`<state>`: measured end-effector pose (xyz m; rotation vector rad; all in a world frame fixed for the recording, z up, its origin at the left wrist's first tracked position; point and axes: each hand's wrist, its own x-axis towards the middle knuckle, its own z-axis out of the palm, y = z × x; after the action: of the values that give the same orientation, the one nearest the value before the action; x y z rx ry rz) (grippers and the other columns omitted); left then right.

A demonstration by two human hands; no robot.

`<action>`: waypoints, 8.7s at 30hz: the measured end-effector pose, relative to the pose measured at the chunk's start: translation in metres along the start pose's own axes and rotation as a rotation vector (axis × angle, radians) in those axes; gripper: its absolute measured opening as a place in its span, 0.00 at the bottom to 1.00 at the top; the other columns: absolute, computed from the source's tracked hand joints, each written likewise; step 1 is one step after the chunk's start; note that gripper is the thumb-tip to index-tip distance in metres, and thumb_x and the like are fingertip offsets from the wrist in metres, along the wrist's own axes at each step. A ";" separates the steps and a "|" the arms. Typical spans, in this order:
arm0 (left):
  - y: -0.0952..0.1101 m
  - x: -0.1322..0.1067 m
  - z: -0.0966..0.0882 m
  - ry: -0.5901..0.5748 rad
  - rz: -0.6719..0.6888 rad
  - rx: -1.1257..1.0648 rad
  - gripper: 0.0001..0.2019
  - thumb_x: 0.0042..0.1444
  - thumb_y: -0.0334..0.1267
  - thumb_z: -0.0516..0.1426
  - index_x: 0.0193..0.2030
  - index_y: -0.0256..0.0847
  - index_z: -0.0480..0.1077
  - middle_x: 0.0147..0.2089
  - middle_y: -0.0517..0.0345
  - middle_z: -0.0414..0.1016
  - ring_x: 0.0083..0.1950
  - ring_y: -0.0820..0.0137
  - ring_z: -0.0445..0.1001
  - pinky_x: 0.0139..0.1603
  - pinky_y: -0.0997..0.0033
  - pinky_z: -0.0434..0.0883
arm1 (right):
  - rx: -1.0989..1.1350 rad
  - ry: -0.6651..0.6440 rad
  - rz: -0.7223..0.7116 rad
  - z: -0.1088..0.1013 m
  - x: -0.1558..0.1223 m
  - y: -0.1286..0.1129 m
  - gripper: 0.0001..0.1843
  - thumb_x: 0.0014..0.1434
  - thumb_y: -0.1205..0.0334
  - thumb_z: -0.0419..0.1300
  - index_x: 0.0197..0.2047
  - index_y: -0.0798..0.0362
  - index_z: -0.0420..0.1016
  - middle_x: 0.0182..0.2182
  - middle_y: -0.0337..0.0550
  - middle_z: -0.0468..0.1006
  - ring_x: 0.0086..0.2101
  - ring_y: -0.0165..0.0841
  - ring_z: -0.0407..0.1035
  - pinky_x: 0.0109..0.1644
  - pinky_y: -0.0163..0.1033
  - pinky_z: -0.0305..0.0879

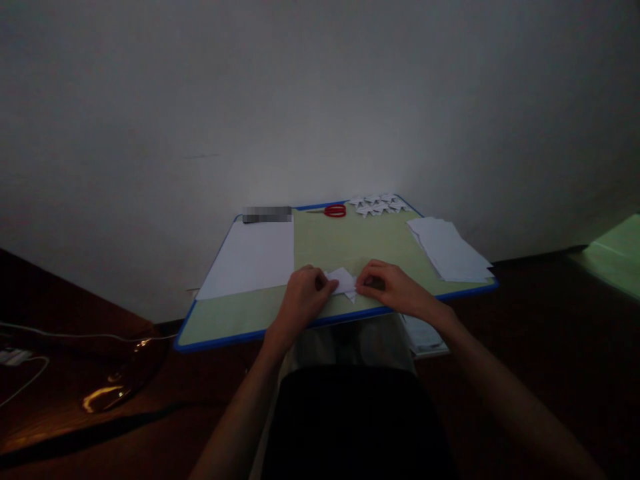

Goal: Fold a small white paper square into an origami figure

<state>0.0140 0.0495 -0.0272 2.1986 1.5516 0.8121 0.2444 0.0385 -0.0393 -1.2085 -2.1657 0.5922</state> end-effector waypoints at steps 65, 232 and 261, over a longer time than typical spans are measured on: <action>-0.001 -0.009 0.008 -0.005 0.043 -0.116 0.11 0.59 0.33 0.65 0.29 0.41 0.68 0.32 0.58 0.72 0.33 0.68 0.70 0.37 0.67 0.66 | 0.147 -0.429 0.177 -0.029 0.031 0.009 0.13 0.56 0.59 0.70 0.42 0.55 0.75 0.34 0.42 0.79 0.33 0.34 0.73 0.37 0.38 0.69; -0.022 -0.023 -0.021 -0.273 0.434 0.083 0.22 0.70 0.26 0.54 0.69 0.37 0.65 0.69 0.46 0.71 0.56 0.56 0.69 0.56 0.51 0.67 | -0.332 -0.433 -0.538 -0.040 0.030 -0.002 0.14 0.74 0.64 0.57 0.58 0.55 0.78 0.53 0.50 0.81 0.51 0.41 0.73 0.54 0.50 0.72; -0.020 -0.023 -0.017 -0.222 0.395 0.060 0.23 0.65 0.29 0.59 0.67 0.43 0.70 0.66 0.50 0.75 0.55 0.56 0.70 0.51 0.51 0.68 | -0.354 -0.360 -0.807 -0.041 0.045 0.001 0.16 0.75 0.69 0.51 0.49 0.56 0.81 0.44 0.45 0.86 0.40 0.36 0.75 0.46 0.46 0.65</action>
<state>-0.0167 0.0344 -0.0310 2.5814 1.0672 0.6031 0.2534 0.0817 0.0024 -0.2870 -2.8711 0.0702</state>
